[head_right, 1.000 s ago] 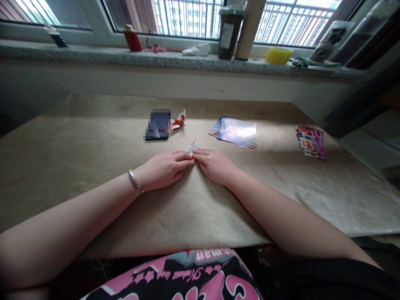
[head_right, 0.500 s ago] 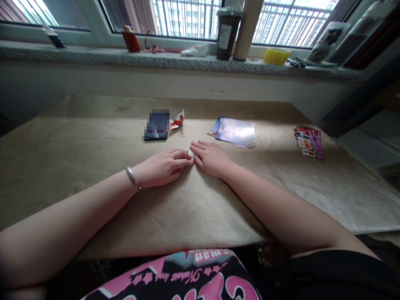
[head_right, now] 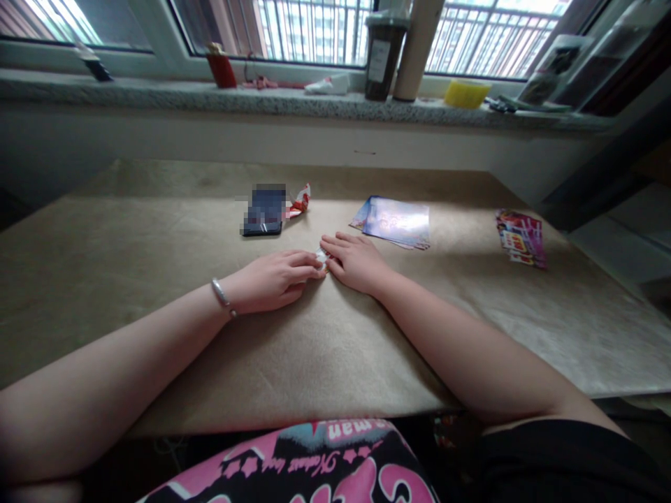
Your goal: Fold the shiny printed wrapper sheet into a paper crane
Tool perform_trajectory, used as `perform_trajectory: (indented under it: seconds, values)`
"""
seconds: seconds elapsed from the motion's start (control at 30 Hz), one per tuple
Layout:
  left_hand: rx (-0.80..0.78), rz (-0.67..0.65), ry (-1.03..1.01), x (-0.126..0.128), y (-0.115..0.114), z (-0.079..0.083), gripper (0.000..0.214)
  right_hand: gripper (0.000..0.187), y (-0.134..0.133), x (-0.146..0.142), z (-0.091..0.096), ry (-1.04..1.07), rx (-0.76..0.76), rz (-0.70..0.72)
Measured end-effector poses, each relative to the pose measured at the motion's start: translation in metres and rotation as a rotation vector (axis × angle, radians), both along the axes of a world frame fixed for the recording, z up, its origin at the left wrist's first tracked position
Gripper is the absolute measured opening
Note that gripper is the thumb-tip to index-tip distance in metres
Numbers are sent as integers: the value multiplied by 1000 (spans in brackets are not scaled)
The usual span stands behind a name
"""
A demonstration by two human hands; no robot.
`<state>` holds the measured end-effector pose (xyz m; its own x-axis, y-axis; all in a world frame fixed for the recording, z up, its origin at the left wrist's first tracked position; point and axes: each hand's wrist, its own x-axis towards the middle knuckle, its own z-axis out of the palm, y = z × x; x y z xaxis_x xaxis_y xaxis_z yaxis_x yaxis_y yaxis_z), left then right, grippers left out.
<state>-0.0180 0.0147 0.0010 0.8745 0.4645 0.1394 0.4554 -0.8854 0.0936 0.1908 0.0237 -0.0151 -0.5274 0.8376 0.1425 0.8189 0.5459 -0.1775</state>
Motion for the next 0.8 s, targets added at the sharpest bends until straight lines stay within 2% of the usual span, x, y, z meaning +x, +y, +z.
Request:
perform_trajectory:
  seconds: [0.27, 0.47, 0.8]
  values:
    - [27, 39, 7, -5, 6, -3, 36, 52, 9, 5, -8, 44, -125, 6]
    - [50, 48, -10, -5, 3, -5, 37, 50, 10, 5, -9, 61, -143, -8]
    - [94, 22, 26, -3, -2, -4, 39, 57, 10, 9, -6, 123, -152, -20]
